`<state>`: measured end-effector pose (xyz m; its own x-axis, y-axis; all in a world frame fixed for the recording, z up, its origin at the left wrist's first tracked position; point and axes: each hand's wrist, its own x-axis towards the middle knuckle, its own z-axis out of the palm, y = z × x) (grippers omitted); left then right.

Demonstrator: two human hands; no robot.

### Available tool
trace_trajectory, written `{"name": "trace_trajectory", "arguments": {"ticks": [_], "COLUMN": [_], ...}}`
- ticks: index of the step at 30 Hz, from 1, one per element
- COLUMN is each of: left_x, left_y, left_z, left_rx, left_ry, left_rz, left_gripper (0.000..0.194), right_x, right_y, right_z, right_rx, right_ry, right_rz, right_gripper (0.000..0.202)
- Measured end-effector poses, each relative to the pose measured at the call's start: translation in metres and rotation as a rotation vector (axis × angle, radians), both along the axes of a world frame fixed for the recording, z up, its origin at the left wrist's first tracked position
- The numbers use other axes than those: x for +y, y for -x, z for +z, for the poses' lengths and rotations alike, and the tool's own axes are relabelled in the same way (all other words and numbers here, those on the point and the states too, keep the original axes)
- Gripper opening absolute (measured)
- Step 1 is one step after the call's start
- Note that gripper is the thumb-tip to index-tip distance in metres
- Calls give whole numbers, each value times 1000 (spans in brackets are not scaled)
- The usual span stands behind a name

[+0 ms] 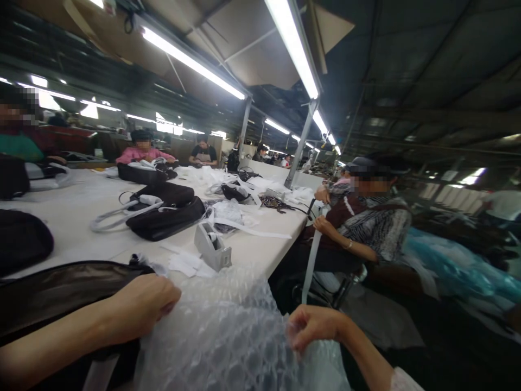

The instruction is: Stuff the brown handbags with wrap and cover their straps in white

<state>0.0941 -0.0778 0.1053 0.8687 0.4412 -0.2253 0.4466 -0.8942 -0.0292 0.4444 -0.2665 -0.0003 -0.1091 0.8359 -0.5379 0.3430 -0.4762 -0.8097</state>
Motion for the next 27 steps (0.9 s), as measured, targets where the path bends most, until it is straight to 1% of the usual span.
{"name": "trace_trajectory", "arguments": {"ticks": [4,6,8,10,12,13,15,17,20,23,25,27], "left_x": [4,6,4,-4,-19,-28,-46,-58,-62,-54,-47,-39], "left_y": [-3,-7,-14,-25,-39,-47,-62,-73,-76,-70,-65,-62], "left_z": [-5,-3,2,8,14,15,14,9,1,-3,-6,-10], "left_rx": [16,-10,-98,-217,-310,-335,-322,-262,-212,-262,-344,-423], "left_ry": [12,35,77,140,193,210,242,302,355,349,441,577], "left_rz": [6,26,29,-9,-70,-103,-157,-180,-154,-124,-102,-85], "left_gripper": [36,42,49,52,45,40,33,30,30,25,21,20], "right_x": [-12,-12,-10,-7,-3,-1,2,5,6,6,8,12], "right_y": [9,19,32,47,63,70,84,96,109,116,117,117], "right_z": [19,31,43,58,72,78,88,93,96,95,93,92], "right_rx": [-22,-50,-73,-114,-176,-209,-251,-265,-356,-555,-611,-573], "right_ry": [-82,-136,-188,-238,-292,-321,-367,-392,-433,-511,-533,-527], "right_rz": [-50,-57,-56,-33,-3,8,13,11,27,30,25,29], "right_gripper": [30,22,16,14,13,12,11,13,17,26,29,33]}}
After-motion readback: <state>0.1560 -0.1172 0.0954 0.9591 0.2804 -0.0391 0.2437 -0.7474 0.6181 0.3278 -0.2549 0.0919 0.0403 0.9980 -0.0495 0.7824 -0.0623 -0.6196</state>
